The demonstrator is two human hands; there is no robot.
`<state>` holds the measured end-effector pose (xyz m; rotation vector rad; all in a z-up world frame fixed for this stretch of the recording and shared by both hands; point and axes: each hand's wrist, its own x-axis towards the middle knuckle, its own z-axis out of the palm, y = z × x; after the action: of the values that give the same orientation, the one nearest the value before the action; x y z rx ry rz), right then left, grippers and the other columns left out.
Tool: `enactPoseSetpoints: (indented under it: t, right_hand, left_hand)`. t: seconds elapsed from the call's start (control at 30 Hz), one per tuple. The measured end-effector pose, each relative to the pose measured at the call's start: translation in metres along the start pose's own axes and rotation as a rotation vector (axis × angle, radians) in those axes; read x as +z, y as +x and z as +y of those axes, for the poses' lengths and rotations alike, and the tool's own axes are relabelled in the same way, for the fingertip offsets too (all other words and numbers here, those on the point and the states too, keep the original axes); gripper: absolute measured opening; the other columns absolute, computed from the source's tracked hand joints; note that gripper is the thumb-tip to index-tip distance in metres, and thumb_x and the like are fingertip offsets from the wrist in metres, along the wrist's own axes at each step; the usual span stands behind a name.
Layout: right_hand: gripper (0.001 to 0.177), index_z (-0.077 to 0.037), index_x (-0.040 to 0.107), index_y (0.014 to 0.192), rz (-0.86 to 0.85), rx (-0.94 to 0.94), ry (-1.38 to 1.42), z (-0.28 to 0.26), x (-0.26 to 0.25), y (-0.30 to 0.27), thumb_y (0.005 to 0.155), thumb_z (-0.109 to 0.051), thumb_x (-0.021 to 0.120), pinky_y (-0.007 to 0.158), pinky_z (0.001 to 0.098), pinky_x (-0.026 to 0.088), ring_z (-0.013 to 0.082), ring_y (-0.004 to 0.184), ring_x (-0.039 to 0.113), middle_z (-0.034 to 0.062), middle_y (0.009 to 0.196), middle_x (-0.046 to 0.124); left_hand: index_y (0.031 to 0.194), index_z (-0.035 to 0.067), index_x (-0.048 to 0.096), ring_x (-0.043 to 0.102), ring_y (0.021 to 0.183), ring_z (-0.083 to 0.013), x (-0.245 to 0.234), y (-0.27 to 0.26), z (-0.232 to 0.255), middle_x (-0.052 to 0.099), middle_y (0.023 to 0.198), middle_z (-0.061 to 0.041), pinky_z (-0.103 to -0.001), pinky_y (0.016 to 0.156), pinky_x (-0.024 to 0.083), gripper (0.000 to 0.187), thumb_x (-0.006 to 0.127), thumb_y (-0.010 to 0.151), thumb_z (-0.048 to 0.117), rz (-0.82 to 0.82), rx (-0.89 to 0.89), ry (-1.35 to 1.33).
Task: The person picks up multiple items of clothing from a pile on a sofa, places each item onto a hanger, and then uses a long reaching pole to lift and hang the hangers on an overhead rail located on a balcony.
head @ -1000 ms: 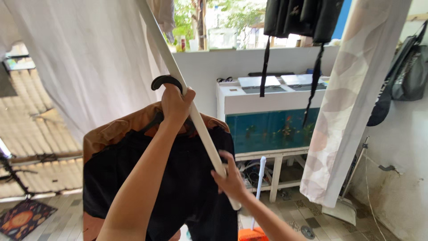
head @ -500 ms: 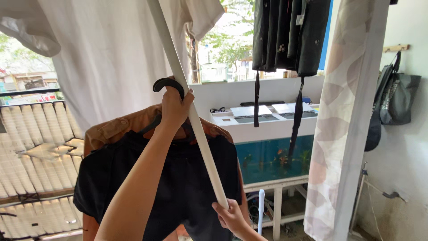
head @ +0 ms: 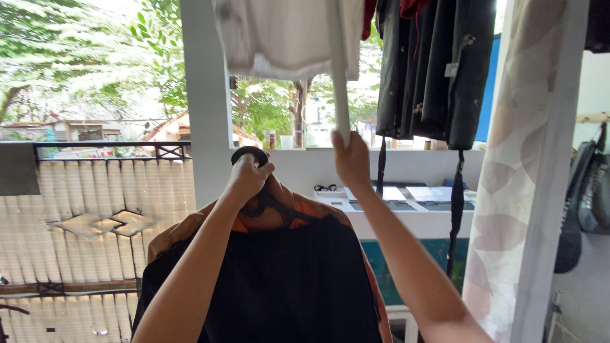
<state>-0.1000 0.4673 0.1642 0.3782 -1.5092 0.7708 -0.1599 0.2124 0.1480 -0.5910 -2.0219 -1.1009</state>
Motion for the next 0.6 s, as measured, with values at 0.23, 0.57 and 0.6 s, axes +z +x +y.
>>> enactPoseSetpoints:
  t: [0.23,0.57,0.6]
  right_hand:
    - [0.032,0.001,0.056,0.096,0.065,-0.059,-0.049,0.007,0.020,0.168,0.103,-0.030,0.061,0.049,0.0412,0.051,0.0225,0.056,0.064,0.0147,0.074,0.066]
    - [0.040,0.007,0.059,0.108,0.188,-0.178,-0.209,0.015,0.023,0.278,0.103,-0.031,0.066,0.056,0.0387,0.061,0.0239,0.071,0.073,0.0209,0.092,0.069]
    - [0.039,0.007,0.059,0.106,0.193,-0.185,-0.210,0.021,0.027,0.275,0.103,-0.031,0.066,0.055,0.0380,0.061,0.0223,0.069,0.073,0.0197,0.090,0.069]
  left_hand:
    - [0.102,-0.001,0.075,0.077,0.090,-0.0311,-0.040,-0.025,0.043,0.077,0.098,-0.019,-0.042,0.081,0.060,0.041,0.076,0.087,0.036,-0.137,-0.272,0.071]
    - [0.111,0.013,0.079,0.076,0.091,-0.0274,-0.066,-0.052,0.017,0.079,0.100,-0.013,-0.038,0.084,0.057,0.035,0.075,0.081,0.032,-0.046,-0.274,0.069]
    - [0.111,0.013,0.079,0.076,0.093,-0.0271,-0.068,-0.054,0.011,0.079,0.100,-0.013,-0.038,0.085,0.056,0.035,0.076,0.081,0.031,-0.031,-0.280,0.065]
